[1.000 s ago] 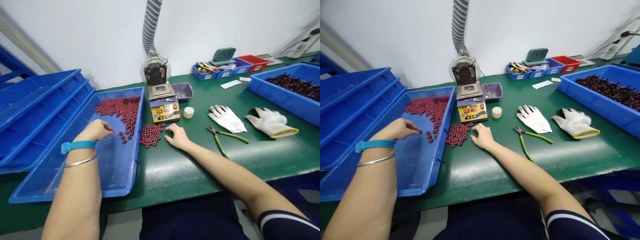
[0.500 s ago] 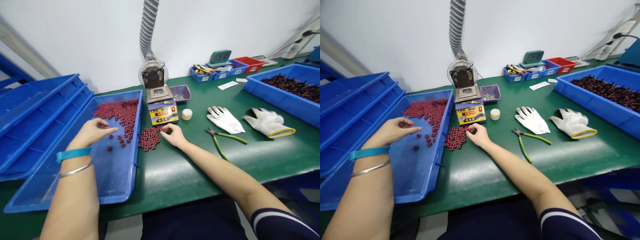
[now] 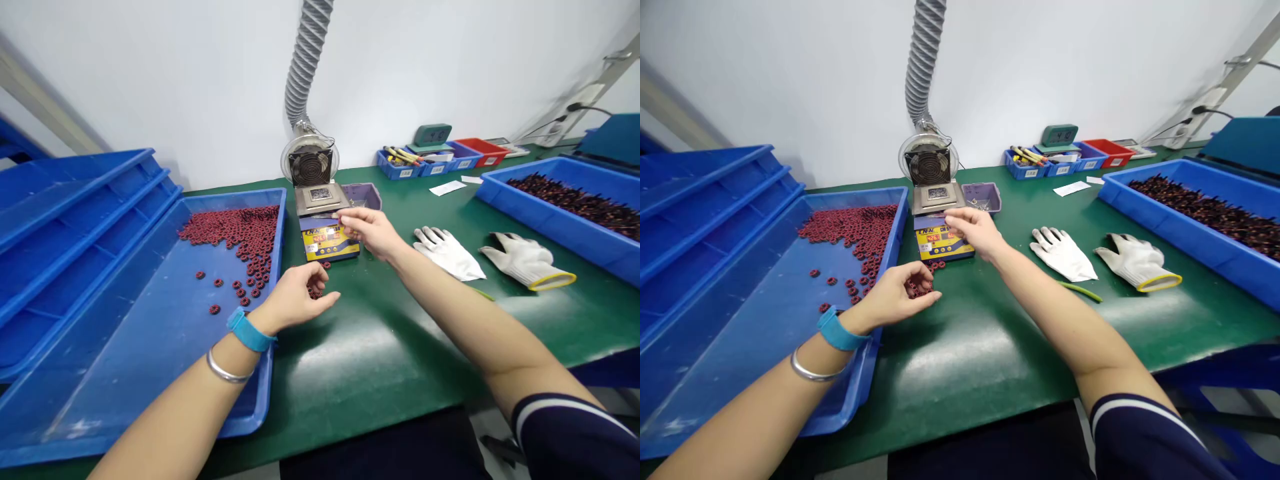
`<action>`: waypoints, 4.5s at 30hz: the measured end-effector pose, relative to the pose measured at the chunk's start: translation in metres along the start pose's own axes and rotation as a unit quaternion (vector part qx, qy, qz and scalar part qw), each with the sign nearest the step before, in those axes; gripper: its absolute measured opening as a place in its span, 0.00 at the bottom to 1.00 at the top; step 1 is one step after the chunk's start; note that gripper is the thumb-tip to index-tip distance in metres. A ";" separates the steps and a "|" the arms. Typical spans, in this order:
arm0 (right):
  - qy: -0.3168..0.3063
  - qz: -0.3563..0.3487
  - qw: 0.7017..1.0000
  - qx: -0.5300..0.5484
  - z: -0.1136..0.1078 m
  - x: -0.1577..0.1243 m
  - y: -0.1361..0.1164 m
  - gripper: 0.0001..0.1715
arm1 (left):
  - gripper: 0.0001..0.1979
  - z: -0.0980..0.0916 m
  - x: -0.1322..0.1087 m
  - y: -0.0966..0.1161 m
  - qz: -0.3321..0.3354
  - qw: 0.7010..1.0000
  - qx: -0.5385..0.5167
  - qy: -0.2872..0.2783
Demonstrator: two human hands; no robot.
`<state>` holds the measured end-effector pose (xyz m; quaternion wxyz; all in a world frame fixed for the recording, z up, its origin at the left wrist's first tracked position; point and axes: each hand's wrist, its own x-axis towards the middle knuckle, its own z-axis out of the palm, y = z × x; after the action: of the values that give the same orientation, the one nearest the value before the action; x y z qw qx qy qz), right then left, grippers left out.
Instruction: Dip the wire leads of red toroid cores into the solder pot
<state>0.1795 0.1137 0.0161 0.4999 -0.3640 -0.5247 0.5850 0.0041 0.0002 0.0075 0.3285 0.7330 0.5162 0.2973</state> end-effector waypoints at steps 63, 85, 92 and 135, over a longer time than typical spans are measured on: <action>-0.002 -0.302 0.936 -0.182 0.025 -0.083 0.043 0.08 | 0.16 -0.016 0.005 0.013 -0.069 0.976 -0.196 0.062; 0.031 -0.058 0.877 -0.476 0.019 -0.039 0.095 0.06 | 0.18 -0.165 -0.059 -0.104 -0.373 0.883 0.182 0.218; 0.046 -0.043 0.951 -0.302 0.014 -0.041 0.085 0.08 | 0.11 -0.095 -0.010 -0.028 -0.097 0.936 0.107 0.321; -0.164 -0.057 0.983 -0.052 0.004 -0.042 0.009 0.14 | 0.09 -0.019 0.008 0.004 -0.021 0.959 -0.108 0.260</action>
<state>0.1843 0.0725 0.0040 0.4200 -0.2578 -0.6491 0.5795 -0.0060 0.0097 0.0229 0.2660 0.5793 0.5643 0.5246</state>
